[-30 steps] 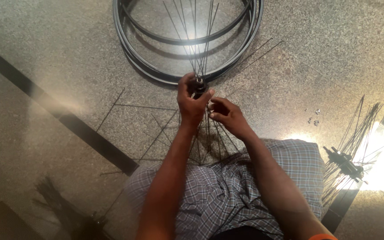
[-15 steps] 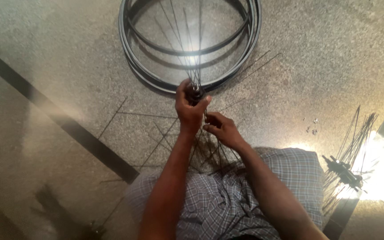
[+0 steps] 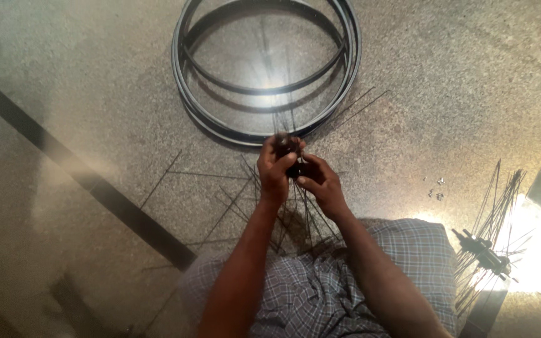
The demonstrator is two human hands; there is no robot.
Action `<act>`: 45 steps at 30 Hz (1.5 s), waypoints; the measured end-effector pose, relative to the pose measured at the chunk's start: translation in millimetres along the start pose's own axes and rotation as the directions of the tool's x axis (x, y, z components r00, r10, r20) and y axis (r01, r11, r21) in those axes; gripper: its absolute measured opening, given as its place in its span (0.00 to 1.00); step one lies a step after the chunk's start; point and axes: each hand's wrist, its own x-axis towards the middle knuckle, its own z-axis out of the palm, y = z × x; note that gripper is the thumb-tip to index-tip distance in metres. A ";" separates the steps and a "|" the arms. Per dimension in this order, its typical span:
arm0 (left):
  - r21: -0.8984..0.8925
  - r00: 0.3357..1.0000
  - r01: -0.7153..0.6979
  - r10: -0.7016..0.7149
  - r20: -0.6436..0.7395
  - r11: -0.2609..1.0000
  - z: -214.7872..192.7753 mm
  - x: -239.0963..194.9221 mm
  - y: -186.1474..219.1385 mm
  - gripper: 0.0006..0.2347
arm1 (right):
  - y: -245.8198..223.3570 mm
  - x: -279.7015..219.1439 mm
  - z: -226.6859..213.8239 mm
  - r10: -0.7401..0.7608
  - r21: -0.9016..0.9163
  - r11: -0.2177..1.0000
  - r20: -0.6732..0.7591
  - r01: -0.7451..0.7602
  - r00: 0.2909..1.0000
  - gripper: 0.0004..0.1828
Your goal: The person is assembling a bicycle wheel by inserting spokes into the hub and organizing them. They handle the hub and spokes by hand, arranging the spokes in a radial pattern around the hub.
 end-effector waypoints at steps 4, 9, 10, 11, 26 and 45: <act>-0.082 0.999 0.028 -0.030 -0.016 0.996 -2.8 1.5 0.3 0.20 | -2.0 1.6 -2.1 0.058 -0.024 0.998 -0.025 -0.058 0.998 0.31; 0.046 0.998 0.040 -0.038 -0.053 0.998 2.5 3.0 3.7 0.23 | -1.7 0.6 1.2 -0.004 -0.133 0.991 -0.003 0.003 1.000 0.33; 0.130 0.998 0.042 -0.035 -0.059 0.991 3.8 2.9 4.2 0.25 | -2.7 0.6 2.5 0.008 -0.117 0.993 0.005 -0.007 1.000 0.34; 0.214 0.997 0.045 -0.032 -0.064 0.976 4.9 2.5 4.7 0.26 | -4.4 -0.4 4.0 0.019 -0.101 0.995 0.012 -0.017 1.000 0.35; 0.671 0.996 0.028 -0.080 0.046 0.741 3.8 -2.1 -8.1 0.24 | -11.6 2.0 10.2 0.265 -0.418 0.857 -0.146 -0.303 0.953 0.30; 0.893 0.986 -0.033 -0.131 0.102 0.449 -2.1 -8.0 -15.4 0.31 | 2.6 5.9 -6.3 0.014 -0.267 0.962 -0.178 -0.062 0.984 0.21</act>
